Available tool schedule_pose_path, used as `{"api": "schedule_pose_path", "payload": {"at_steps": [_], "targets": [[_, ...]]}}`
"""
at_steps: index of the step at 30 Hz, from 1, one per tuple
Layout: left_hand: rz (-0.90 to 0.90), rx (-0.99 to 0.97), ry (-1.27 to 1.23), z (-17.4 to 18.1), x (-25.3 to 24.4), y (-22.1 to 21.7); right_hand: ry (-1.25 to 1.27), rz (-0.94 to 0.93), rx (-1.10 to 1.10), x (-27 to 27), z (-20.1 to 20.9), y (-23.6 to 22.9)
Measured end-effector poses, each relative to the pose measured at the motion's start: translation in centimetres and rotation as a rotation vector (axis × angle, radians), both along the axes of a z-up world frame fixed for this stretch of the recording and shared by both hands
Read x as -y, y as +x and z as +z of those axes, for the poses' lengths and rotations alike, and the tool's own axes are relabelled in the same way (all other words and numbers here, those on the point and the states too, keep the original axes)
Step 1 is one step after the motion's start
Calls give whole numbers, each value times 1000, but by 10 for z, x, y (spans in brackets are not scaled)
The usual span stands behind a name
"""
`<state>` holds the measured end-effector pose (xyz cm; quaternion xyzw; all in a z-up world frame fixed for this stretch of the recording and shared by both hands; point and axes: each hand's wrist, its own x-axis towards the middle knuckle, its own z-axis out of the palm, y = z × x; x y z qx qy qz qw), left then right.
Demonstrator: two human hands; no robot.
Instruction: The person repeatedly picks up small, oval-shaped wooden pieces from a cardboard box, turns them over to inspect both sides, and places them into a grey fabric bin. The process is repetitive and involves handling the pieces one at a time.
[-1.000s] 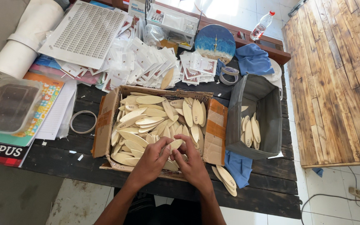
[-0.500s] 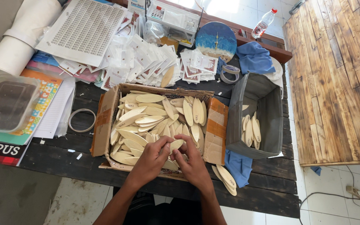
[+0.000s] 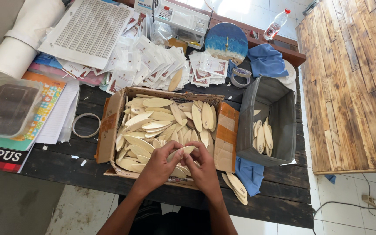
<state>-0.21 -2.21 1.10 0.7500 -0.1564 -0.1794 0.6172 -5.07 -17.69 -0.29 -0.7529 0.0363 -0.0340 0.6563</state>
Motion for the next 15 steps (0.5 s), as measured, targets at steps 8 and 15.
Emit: {"api": "schedule_pose_path", "payload": {"at_steps": [8,15], "targets": [[13,-82,8,2,2,2,179,-217,93,2,-7,1],[-20,-100,-99,1,3,2,230,-308,87,5,-23,1]]}}
